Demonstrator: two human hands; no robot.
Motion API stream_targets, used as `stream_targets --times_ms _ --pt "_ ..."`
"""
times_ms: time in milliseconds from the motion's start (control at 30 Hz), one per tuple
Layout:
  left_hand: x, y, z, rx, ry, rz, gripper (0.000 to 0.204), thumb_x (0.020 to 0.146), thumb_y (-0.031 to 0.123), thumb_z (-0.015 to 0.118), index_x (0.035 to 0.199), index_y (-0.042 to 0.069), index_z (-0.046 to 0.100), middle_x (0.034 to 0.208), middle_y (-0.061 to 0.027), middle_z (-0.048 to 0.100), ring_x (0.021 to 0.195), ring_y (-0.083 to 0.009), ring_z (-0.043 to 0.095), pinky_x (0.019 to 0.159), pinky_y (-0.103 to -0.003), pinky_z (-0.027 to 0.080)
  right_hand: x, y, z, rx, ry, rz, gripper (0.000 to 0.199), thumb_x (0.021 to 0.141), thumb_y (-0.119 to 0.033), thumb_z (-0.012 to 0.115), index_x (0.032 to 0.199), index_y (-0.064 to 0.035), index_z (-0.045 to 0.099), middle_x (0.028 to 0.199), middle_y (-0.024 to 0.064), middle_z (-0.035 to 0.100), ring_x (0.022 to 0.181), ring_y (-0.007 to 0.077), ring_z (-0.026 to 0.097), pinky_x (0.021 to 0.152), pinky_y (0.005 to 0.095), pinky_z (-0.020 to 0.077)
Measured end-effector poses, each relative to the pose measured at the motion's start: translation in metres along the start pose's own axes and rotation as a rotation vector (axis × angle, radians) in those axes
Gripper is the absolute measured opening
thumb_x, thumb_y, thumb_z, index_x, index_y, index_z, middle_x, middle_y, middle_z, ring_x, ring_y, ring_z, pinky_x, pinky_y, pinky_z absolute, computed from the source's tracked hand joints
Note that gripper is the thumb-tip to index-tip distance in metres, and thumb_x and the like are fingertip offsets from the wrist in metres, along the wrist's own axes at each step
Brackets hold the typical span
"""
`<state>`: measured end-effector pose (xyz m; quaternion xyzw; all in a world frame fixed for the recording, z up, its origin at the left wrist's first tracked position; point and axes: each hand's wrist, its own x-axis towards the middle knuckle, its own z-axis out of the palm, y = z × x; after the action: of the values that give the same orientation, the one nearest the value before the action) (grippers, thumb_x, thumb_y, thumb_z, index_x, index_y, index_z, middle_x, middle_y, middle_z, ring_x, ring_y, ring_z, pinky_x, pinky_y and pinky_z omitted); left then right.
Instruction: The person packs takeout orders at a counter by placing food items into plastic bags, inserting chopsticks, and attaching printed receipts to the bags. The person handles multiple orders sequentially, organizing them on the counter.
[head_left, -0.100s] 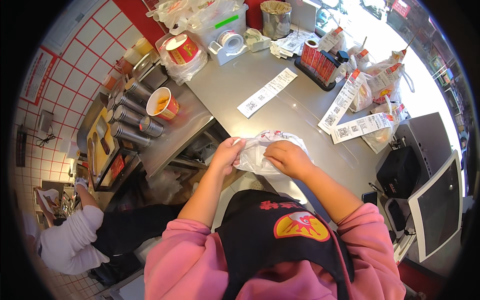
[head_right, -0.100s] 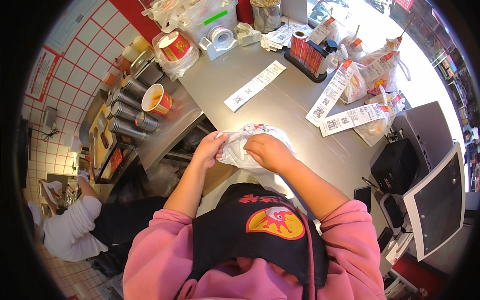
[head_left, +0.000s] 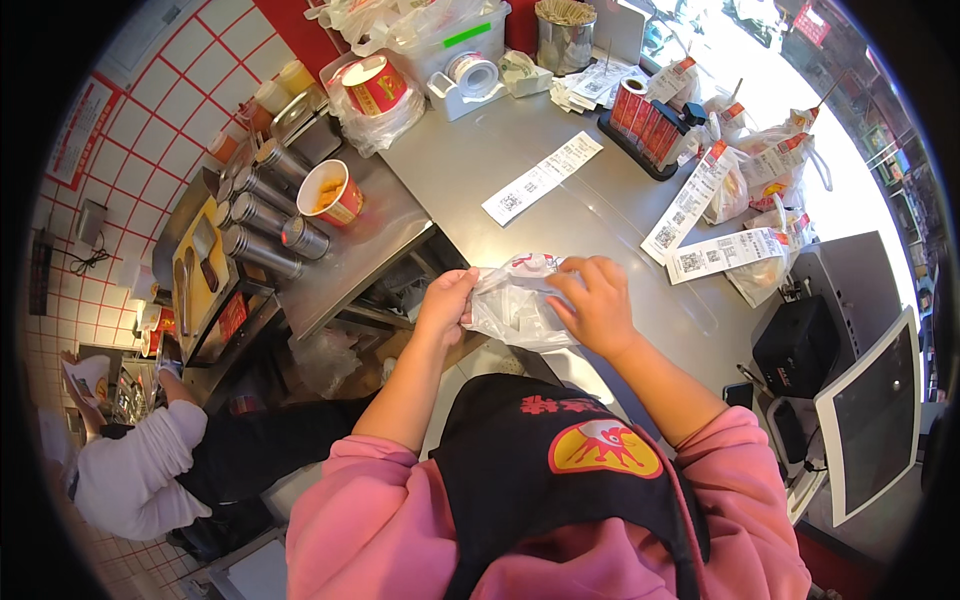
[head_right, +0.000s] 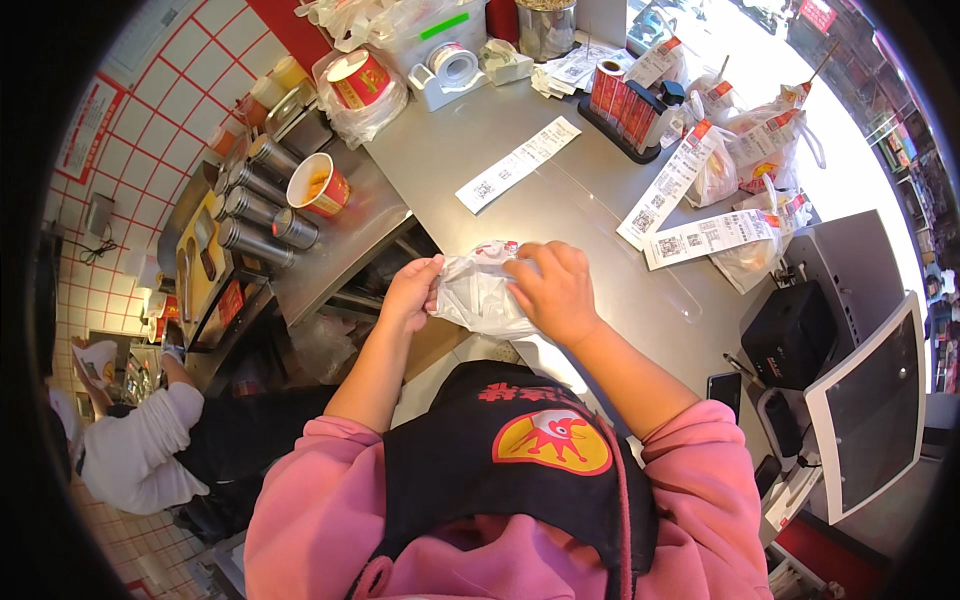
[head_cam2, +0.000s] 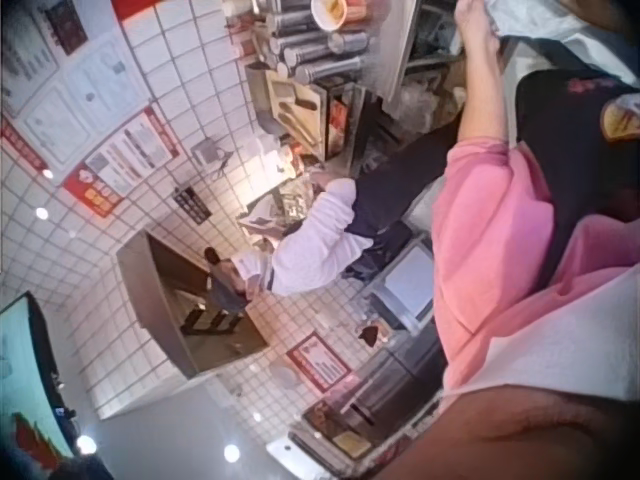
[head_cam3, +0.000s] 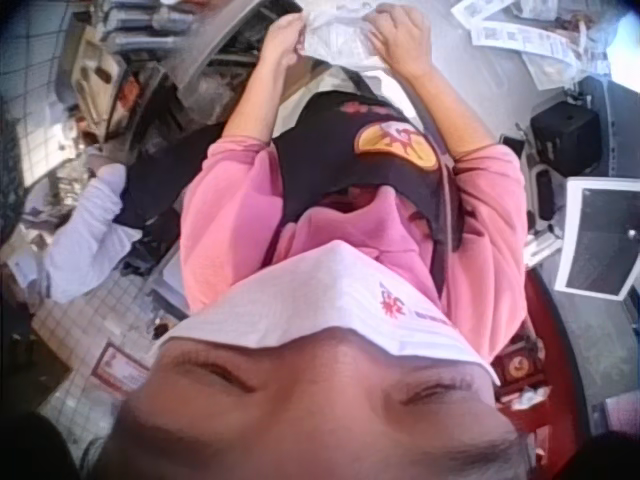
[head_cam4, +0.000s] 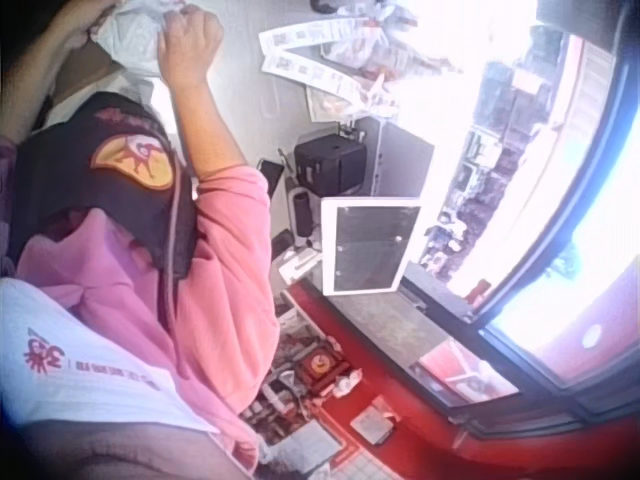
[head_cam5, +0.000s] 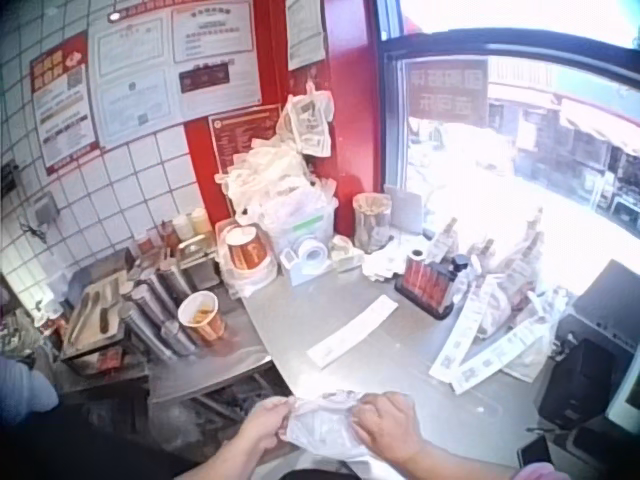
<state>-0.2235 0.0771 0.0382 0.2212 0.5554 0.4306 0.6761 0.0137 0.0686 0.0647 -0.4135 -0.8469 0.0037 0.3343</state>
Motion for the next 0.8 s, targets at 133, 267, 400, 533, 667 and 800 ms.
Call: stream_targets --times_ms 133,267,400,533,667,800 --pt "-0.016 -0.002 -0.015 -0.173 0.088 0.125 0.021 0.094 0.027 0.055 0.083 0.009 0.05 0.056 0.0069 0.035 0.041 -0.0033 0.024 0.036 -0.022 0.021 0.01 -0.003 -0.004 -0.002 -0.267 0.662 0.028 0.068 -0.013 0.077 0.088 -0.0093 0.059 0.093 0.0086 0.06 0.074 0.024 0.057 0.065 0.0341 0.0443" --pt "-0.039 0.008 -0.037 -0.343 0.076 0.063 0.025 0.094 0.03 0.053 0.079 0.011 0.047 0.054 0.0065 0.034 0.038 -0.0038 0.023 0.034 -0.021 0.018 0.024 0.003 -0.006 1.05 -0.484 0.991 0.025 0.08 -0.019 0.073 0.091 -0.0016 0.059 0.088 0.0052 0.065 0.083 0.0127 0.061 0.069 0.0298 0.0491" --pt "-0.053 0.032 -0.081 -0.709 -0.263 -0.233 0.031 0.094 0.034 0.052 0.075 0.011 0.045 0.052 0.0053 0.035 0.036 -0.0053 0.024 0.032 -0.021 0.02 0.052 -0.015 0.004 1.785 -0.654 0.96 0.025 0.094 -0.02 0.054 0.107 0.0009 0.058 0.101 0.0089 0.065 0.09 0.0159 0.063 0.085 0.0284 0.0509" --pt "-0.069 0.05 -0.126 -0.877 -0.318 -0.031 0.029 0.095 0.027 0.051 0.075 0.008 0.045 0.052 0.0037 0.038 0.037 -0.0049 0.025 0.035 -0.019 0.025 0.089 -0.045 0.026 1.739 -0.633 1.065 0.028 0.095 -0.022 0.051 0.114 -0.0006 0.054 0.109 0.0112 0.062 0.098 0.0192 0.061 0.085 0.0316 0.0519" --pt "-0.092 0.056 -0.159 -0.994 -0.329 0.144 0.015 0.092 0.02 0.055 0.092 0.007 0.049 0.075 -0.0006 0.053 0.044 -0.0045 0.035 0.042 -0.017 0.036 0.096 -0.066 0.036 2.097 -0.486 1.127 0.029 0.097 -0.025 0.047 0.114 -0.0028 0.052 0.11 0.0106 0.061 0.098 0.0203 0.061 0.081 0.0309 0.0523" --pt "-0.142 0.042 -0.156 -1.048 -0.1 0.332 0.045 0.093 0.035 0.046 0.128 0.006 0.046 0.128 -0.0158 0.052 0.118 -0.0354 0.05 0.1 -0.056 0.04 0.081 -0.087 0.019 2.318 -0.39 0.978 0.021 0.099 -0.025 0.043 0.103 -0.0067 0.052 0.106 0.0112 0.061 0.093 0.0222 0.061 0.083 0.0353 0.0506"
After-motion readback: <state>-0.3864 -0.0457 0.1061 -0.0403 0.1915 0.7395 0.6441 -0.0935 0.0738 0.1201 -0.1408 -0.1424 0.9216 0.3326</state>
